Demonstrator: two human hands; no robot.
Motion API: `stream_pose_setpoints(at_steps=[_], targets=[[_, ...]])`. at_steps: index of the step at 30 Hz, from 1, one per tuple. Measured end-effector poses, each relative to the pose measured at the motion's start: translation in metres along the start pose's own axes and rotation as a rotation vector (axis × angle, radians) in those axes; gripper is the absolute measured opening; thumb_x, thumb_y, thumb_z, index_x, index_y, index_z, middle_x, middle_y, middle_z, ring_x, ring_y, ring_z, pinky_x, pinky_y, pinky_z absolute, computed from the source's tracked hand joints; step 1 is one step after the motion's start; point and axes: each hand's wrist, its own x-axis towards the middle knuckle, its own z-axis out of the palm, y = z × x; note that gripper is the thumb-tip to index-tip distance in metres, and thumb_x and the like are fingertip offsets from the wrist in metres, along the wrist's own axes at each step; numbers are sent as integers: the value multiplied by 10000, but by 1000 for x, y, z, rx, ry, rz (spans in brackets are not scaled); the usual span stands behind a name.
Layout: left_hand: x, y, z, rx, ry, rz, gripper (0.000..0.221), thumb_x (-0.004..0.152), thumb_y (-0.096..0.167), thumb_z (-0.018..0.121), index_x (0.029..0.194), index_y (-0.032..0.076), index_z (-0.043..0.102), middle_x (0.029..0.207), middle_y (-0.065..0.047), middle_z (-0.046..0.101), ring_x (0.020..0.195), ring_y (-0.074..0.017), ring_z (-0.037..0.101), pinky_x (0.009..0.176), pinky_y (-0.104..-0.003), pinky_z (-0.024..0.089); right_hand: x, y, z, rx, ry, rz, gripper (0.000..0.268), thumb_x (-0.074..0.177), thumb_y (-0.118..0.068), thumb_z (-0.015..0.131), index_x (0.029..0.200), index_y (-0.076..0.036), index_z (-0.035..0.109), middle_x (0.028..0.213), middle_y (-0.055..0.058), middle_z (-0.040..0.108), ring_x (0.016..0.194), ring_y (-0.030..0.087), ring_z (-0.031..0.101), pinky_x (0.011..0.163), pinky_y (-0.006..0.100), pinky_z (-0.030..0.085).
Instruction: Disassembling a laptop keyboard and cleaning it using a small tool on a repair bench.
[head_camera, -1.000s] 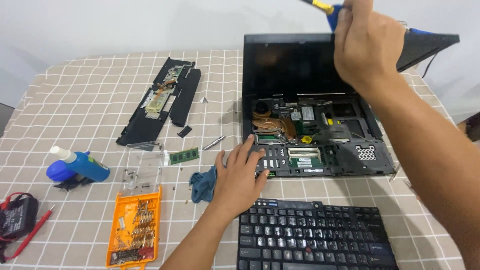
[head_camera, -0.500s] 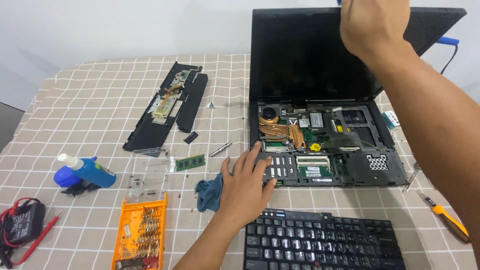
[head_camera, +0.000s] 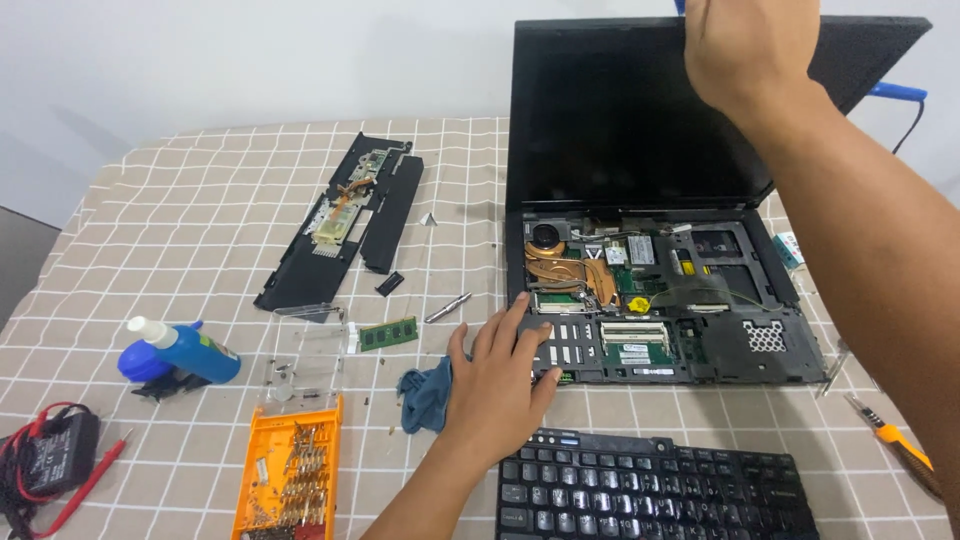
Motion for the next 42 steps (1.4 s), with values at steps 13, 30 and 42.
stream_pose_setpoints(at_steps=[13, 30, 42], targets=[[0, -1, 0, 5, 3, -8, 455, 905, 396, 515, 1290, 155, 519, 1525, -84, 261, 1336, -297, 290, 1021, -619, 151, -8, -52, -64, -139, 99, -41, 160, 1137, -159, 484, 1222, -50, 563, 669, 89, 571, 499, 311, 514, 459, 399, 313], [-1, 3, -2, -57, -12, -53, 459, 927, 405, 460, 1322, 172, 496, 1537, -73, 258, 1352, -310, 281, 1051, -592, 113, -55, -98, -124, 128, -12, 126, 97, 1052, -93, 502, 1098, -11, 525, 685, 101, 554, 579, 324, 530, 511, 446, 356], [2, 19, -57, -584, 220, -444, 310, 900, 129, 521, 1200, 130, 598, 1210, -28, 655, 1121, -166, 606, 988, -316, 495, -174, -116, -202, 708, -550, 430, 147, 843, -118, 492, 881, -90, 632, 1001, 64, 678, 939, 204, 641, 824, 362, 518]])
